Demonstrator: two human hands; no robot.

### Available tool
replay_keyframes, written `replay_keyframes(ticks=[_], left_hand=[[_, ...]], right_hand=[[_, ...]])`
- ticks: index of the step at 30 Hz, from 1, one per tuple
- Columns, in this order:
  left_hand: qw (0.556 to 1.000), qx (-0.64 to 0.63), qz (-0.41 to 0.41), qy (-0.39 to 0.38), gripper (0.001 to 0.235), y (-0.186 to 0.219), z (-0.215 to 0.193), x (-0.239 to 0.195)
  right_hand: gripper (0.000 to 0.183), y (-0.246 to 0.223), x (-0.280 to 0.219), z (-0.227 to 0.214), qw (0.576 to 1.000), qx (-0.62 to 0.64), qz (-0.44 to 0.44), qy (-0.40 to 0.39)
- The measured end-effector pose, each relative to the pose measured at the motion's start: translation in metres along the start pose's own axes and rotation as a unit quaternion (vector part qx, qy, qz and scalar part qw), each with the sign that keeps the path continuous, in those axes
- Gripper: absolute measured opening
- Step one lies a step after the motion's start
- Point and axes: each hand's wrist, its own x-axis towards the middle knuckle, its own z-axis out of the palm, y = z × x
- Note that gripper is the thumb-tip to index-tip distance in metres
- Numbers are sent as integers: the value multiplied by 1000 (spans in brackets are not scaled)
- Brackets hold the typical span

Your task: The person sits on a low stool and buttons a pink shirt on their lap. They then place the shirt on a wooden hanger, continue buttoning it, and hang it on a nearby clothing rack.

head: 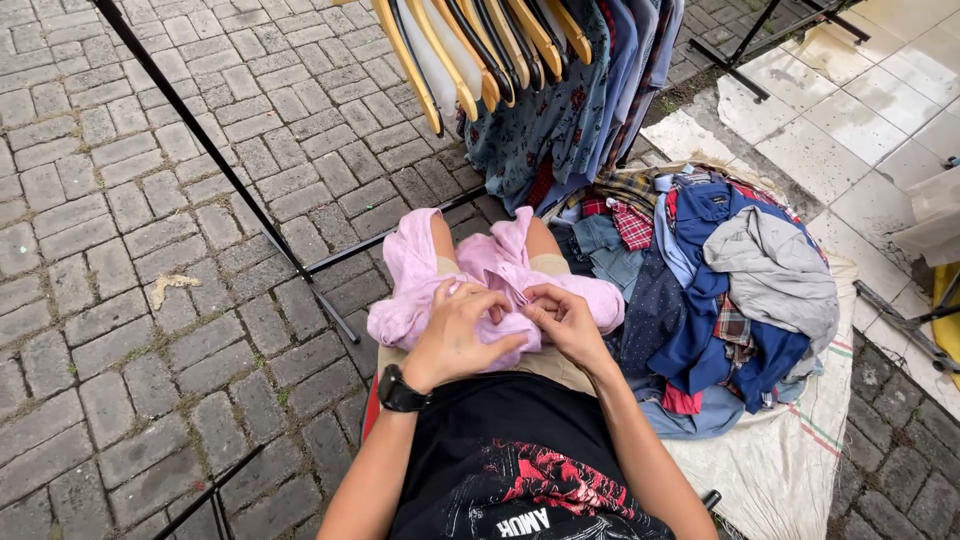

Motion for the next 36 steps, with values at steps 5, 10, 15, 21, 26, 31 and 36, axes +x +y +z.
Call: replay_keyframes(ticks=[5,10,15,21,26,31,36], left_hand=[[994,100,-29,-16,34,-63,61,-5],[996,37,-62,54,30,-64,57,-6],[996,9,-80,43,31,-56,52,-6],[996,-58,-64,33,15,-37,31,-5],[995,-84,-48,36,8,-55,43,-7],[996,-70,-48,-4,8,-61,44,-10],[989,-128,-74,12,10,-63,52,-10]], right_hand=[[45,-4,-9,2,997,56,27,-41],[51,4,-13,1,998,52,20,8],[17,2,-14,1,999,-19,34,5],[10,-11,-22,3,1000,-4,10,2],[7,4,-18,5,999,26,19,-25],[6,-5,-17,15,998,-65,-11,-10],[6,1,-10,18,991,-107,-36,66]])
